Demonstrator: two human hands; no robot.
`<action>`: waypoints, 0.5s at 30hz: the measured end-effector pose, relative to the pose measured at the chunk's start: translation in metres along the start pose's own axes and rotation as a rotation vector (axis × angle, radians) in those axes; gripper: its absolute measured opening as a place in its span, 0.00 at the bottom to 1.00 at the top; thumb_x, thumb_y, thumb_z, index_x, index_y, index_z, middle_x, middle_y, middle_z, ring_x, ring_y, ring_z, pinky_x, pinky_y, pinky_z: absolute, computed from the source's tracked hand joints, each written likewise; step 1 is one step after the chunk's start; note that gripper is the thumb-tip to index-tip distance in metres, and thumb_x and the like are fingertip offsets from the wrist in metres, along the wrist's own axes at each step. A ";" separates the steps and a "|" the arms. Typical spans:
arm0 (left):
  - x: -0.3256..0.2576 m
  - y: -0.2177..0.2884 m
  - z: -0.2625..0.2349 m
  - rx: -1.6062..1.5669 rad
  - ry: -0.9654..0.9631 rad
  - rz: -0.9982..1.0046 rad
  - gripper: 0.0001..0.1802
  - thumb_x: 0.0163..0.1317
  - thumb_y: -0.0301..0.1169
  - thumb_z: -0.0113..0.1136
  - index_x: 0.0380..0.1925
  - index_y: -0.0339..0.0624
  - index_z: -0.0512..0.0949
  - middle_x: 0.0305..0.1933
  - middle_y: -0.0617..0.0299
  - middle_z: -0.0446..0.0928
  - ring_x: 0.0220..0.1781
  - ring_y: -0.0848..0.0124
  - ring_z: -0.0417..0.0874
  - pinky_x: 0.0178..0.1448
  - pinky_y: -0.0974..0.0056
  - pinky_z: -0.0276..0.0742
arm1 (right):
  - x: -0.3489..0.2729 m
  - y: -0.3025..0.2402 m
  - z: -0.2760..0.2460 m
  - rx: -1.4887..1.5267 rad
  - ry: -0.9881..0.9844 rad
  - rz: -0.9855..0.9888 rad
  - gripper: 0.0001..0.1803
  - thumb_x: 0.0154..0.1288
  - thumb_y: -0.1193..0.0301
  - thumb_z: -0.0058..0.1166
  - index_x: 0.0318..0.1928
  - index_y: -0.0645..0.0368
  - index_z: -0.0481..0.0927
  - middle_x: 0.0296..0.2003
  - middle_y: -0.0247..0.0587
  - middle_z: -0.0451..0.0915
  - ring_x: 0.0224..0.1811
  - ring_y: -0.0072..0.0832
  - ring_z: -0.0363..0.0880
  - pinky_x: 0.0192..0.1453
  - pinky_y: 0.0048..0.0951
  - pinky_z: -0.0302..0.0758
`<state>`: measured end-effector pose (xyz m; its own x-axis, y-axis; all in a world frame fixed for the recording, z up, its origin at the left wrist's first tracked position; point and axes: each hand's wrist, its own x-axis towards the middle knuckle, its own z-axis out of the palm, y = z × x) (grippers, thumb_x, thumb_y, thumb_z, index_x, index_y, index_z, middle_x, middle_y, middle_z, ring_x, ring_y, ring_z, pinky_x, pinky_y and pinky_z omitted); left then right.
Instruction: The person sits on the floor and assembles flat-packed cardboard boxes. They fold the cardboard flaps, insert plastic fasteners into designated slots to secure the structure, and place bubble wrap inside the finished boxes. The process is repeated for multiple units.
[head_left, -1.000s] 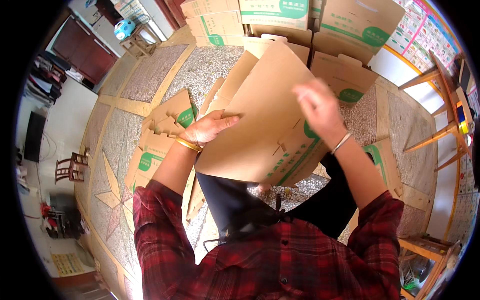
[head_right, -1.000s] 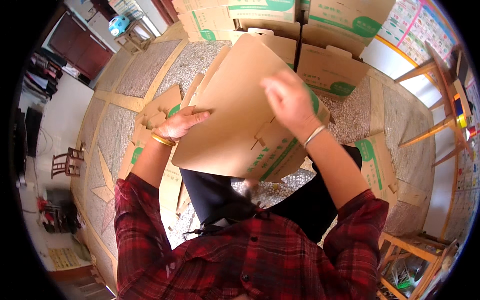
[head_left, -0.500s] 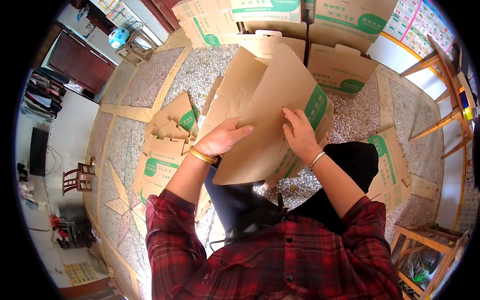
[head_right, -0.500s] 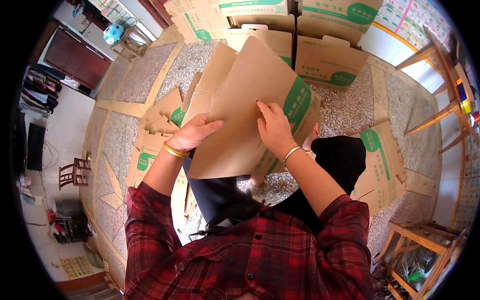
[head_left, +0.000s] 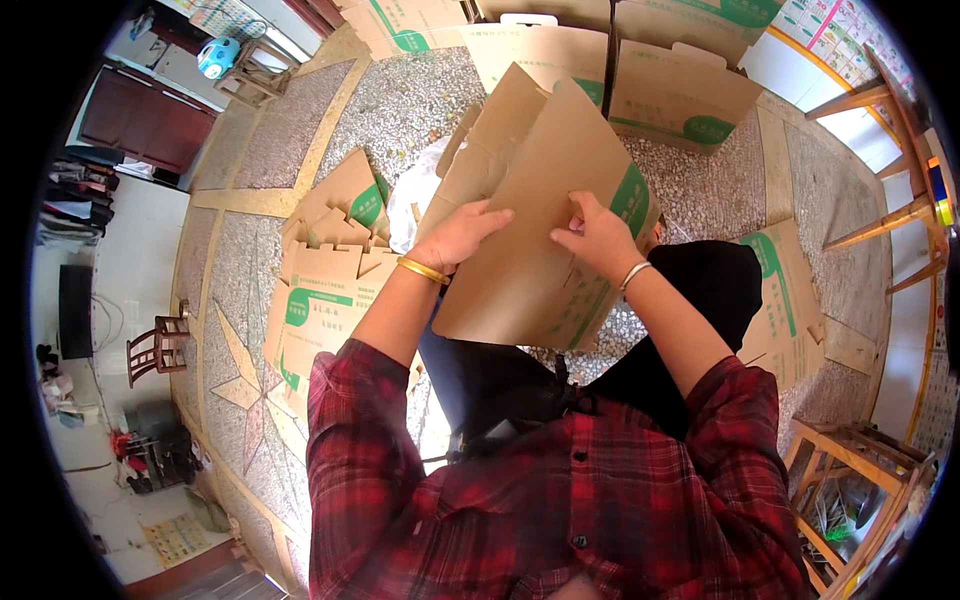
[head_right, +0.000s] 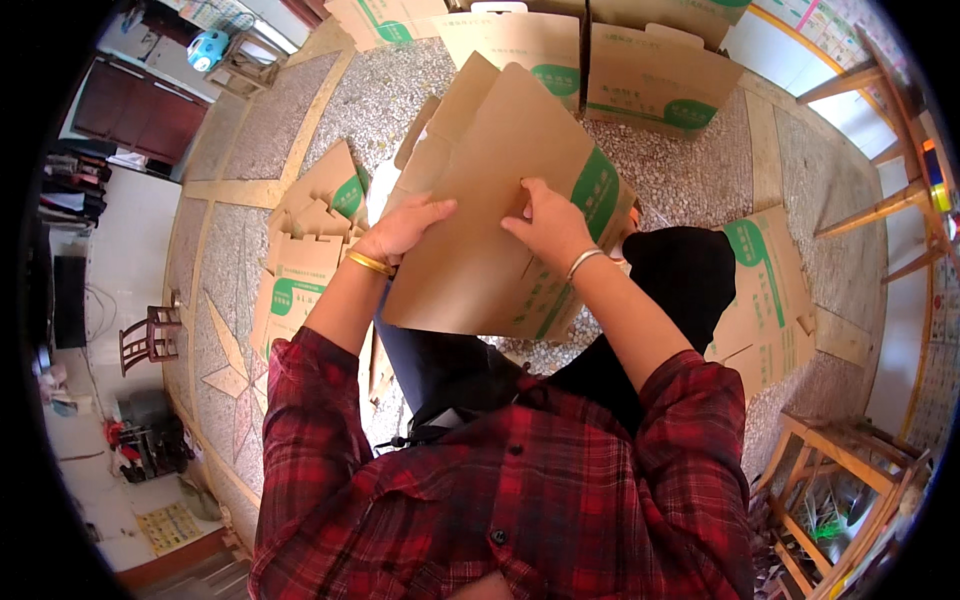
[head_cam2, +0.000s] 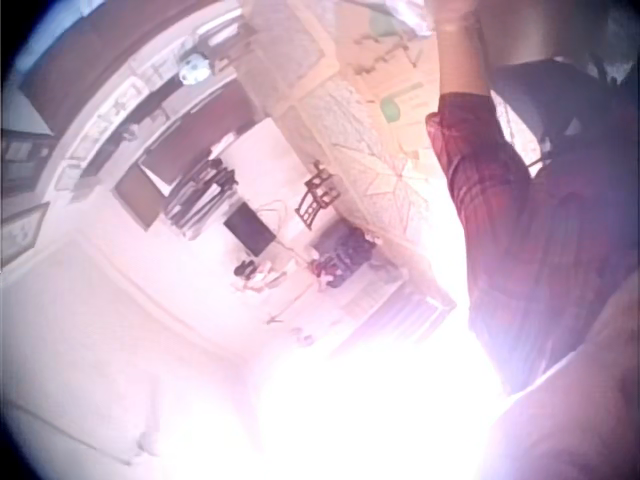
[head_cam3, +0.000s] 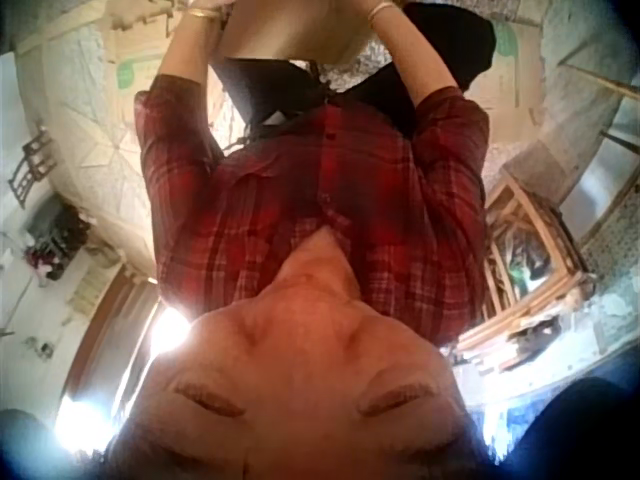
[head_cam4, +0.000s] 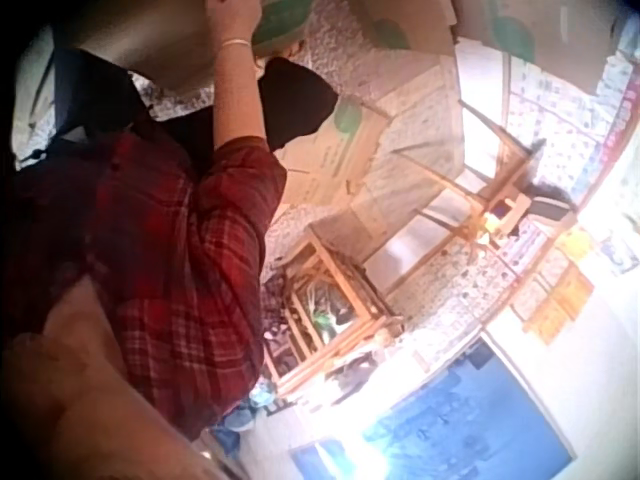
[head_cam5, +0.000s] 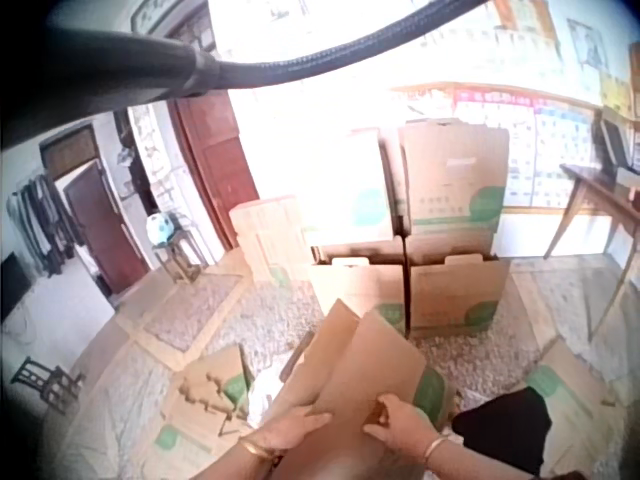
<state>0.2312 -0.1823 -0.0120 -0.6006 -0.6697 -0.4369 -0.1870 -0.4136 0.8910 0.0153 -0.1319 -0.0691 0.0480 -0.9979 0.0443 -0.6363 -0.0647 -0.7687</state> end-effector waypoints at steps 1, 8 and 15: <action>0.002 0.000 0.001 -0.063 -0.004 -0.012 0.20 0.63 0.36 0.47 0.51 0.34 0.68 0.47 0.57 0.74 0.45 0.72 0.77 0.47 0.68 0.73 | -0.005 -0.001 0.004 0.029 -0.014 0.008 0.33 0.49 0.60 0.60 0.54 0.62 0.65 0.39 0.50 0.76 0.44 0.42 0.74 0.47 0.38 0.70; 0.008 0.005 0.001 -0.182 -0.058 -0.055 0.21 0.64 0.37 0.45 0.51 0.32 0.67 0.48 0.56 0.74 0.46 0.70 0.77 0.48 0.68 0.73 | -0.011 -0.004 0.013 -0.247 0.024 -0.033 0.51 0.42 0.56 0.65 0.62 0.66 0.52 0.44 0.51 0.68 0.48 0.43 0.68 0.50 0.36 0.68; 0.002 -0.005 0.003 -0.193 -0.051 -0.027 0.21 0.64 0.37 0.45 0.51 0.33 0.68 0.48 0.57 0.74 0.46 0.72 0.76 0.49 0.69 0.72 | -0.025 -0.004 0.029 -0.341 0.042 -0.141 0.48 0.44 0.59 0.64 0.62 0.66 0.54 0.43 0.49 0.67 0.44 0.43 0.67 0.48 0.37 0.69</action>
<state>0.2285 -0.1796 -0.0173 -0.6365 -0.6268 -0.4494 -0.0539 -0.5451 0.8366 0.0390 -0.1065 -0.0856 0.1263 -0.9779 0.1666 -0.8458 -0.1939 -0.4970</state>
